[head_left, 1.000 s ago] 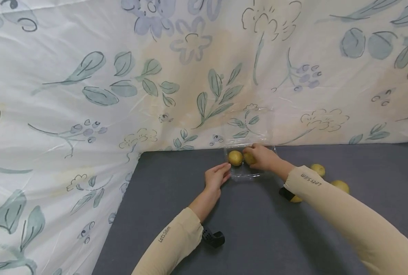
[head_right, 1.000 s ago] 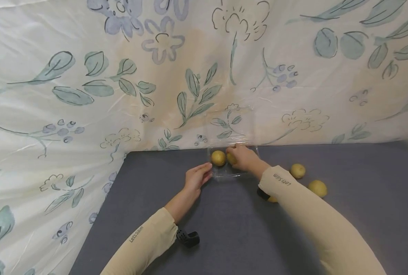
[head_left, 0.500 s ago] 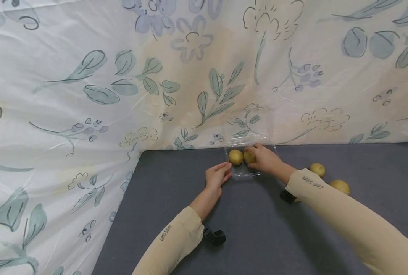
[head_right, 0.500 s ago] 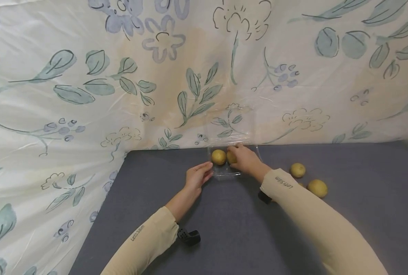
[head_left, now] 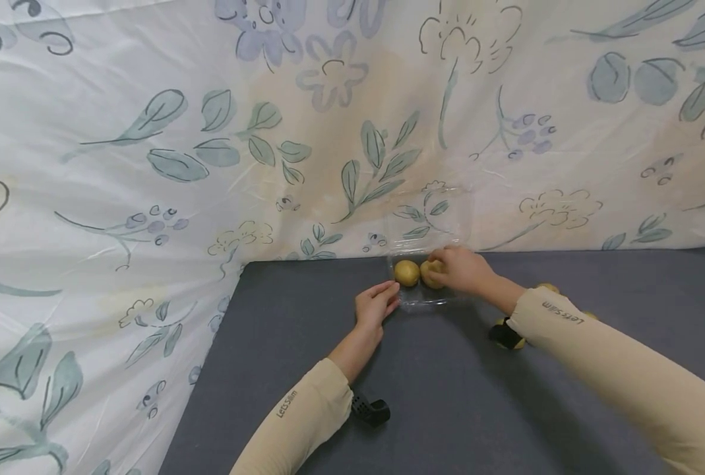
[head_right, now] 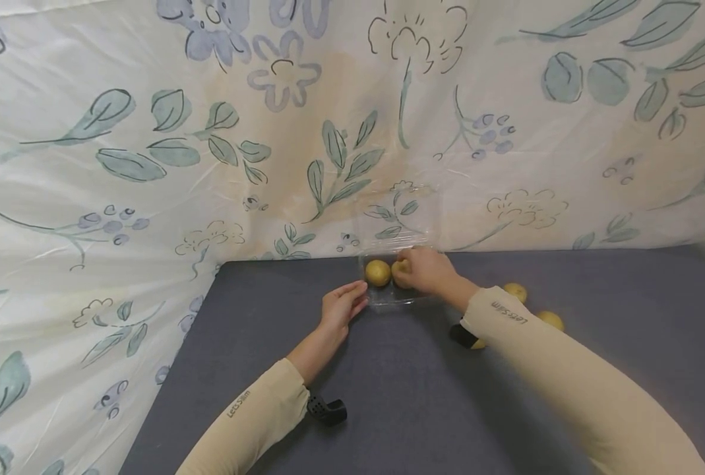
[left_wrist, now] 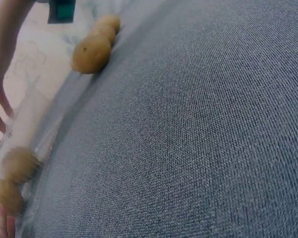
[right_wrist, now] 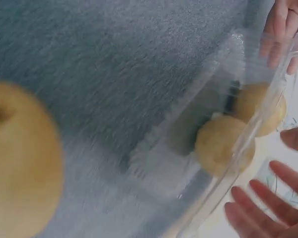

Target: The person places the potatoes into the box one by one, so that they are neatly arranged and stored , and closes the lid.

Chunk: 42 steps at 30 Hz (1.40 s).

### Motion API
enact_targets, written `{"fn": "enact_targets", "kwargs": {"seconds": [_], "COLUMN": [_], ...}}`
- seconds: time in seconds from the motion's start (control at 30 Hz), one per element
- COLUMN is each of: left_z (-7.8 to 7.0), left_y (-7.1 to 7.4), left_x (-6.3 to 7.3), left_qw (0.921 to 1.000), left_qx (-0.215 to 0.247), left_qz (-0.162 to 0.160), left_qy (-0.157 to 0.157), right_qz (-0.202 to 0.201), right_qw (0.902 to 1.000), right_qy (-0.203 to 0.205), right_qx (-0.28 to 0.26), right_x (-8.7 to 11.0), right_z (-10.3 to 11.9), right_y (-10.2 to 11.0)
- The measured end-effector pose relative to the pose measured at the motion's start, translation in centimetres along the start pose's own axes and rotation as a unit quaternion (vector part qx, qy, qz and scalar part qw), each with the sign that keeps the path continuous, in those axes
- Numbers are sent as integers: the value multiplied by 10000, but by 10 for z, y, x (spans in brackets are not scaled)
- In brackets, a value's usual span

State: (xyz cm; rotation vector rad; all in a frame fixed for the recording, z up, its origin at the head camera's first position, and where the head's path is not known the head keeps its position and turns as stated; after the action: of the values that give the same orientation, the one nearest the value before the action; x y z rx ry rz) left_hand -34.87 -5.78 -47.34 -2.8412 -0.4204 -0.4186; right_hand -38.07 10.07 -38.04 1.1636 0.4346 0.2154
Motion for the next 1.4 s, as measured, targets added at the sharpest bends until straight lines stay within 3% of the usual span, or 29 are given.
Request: {"fn": "enact_targets", "kwargs": {"seconds": [0.27, 0.43, 0.57, 0.7, 0.87, 1.0, 1.1, 1.4], "left_z": [-1, 0, -1, -1, -2, -2, -2, -1], "left_y": [1, 1, 1, 1, 0, 1, 1, -1], "left_x": [1, 1, 2, 2, 3, 3, 2, 1], "left_qw": [10000, 10000, 10000, 10000, 10000, 10000, 10000, 10000], "left_qx": [4, -28, -61, -30, -26, -43, -18, 38], "left_qz": [-23, -51, -38, -16, 17, 4, 7, 15], "left_qy": [-15, 16, -4, -31, -77, -85, -95, -68], "right_qz": [214, 987, 1901, 2569, 3534, 3995, 4030, 3614], "right_qw": [9961, 9837, 9627, 9423, 9088, 8877, 8853, 9057], "right_qy": [130, 286, 182, 159, 8, -250, -344, -123], "right_qx": [-845, -1478, -1915, -2140, -2217, -2275, -2294, -2213], "right_x": [13, 25, 38, 50, 70, 82, 85, 87], "right_z": [1, 3, 3, 8, 12, 10, 7, -2], "right_y": [10, 10, 6, 7, 1, -4, -3, 8]}}
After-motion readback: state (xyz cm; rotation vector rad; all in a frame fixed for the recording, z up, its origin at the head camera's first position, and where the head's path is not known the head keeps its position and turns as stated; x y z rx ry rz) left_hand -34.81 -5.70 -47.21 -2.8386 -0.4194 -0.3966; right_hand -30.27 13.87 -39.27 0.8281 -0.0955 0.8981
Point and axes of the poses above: each hand's wrist, its own x-axis away from the middle knuckle, its own y-axis out of the back of the hand, z = x × y, the point moved 10 cm from there along -x, towards the middle knuckle, and after that the axes turned 5 degrees about -z, right-handed, at the moved point
